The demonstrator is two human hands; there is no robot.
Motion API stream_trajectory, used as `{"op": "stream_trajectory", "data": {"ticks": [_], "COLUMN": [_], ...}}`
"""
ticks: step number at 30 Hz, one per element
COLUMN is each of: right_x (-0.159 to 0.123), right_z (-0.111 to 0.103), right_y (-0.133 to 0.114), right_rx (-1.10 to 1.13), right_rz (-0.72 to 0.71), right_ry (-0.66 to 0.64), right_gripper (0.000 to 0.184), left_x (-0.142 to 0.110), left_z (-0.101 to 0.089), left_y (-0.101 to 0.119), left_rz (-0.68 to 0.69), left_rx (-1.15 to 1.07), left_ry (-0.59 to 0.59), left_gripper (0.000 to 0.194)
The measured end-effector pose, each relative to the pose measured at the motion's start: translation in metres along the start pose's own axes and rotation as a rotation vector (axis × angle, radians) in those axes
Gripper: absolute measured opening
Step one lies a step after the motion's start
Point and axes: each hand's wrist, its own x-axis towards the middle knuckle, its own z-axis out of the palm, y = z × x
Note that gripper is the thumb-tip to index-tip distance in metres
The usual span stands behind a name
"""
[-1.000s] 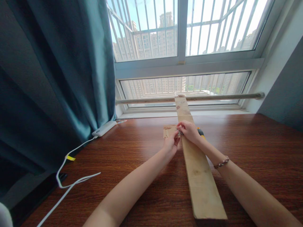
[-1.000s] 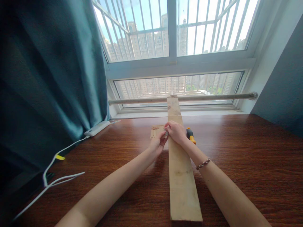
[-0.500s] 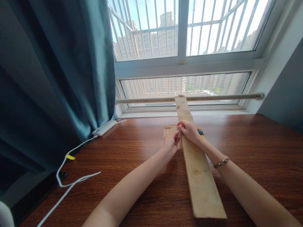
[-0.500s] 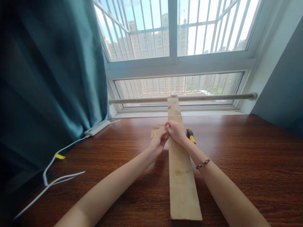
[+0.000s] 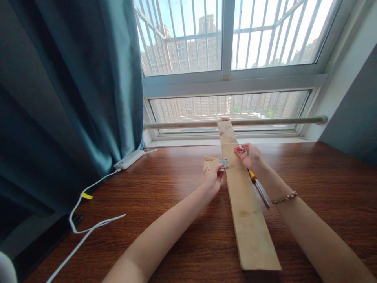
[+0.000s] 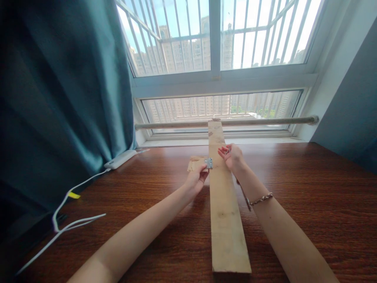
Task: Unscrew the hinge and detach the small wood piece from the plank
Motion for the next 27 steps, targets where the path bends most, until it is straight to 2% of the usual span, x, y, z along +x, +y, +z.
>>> {"op": "stream_trajectory", "data": {"ticks": [4, 8, 12, 15, 20, 27], "right_x": [-0.004, -0.018, -0.034, -0.043, -0.051, -0.047], "right_z": [-0.026, -0.057, -0.091, -0.112, -0.129, -0.141], "right_y": [-0.012, -0.006, 0.004, 0.013, 0.024, 0.033], "right_rx": [-0.328, -0.758, -1.175, -1.406, -1.67, -1.831], "right_rz": [0.054, 0.088, 0.054, -0.009, -0.163, -0.23], "right_ry": [0.023, 0.02, 0.022, 0.013, 0.003, 0.021], "right_gripper": [0.012, 0.011, 0.013, 0.012, 0.015, 0.018], "left_x": [-0.002, -0.003, -0.002, -0.002, -0.005, -0.005], "left_z": [-0.001, -0.001, -0.001, -0.001, 0.0, 0.001], "left_y": [0.002, 0.002, 0.002, 0.001, 0.002, 0.002], "left_rz": [-0.044, -0.09, -0.089, -0.082, -0.069, -0.065], "left_rx": [0.032, 0.047, 0.033, 0.03, 0.036, 0.057], "left_ry": [-0.016, -0.009, -0.023, -0.039, -0.067, -0.094], "left_gripper": [0.01, 0.008, 0.008, 0.008, 0.008, 0.01]}}
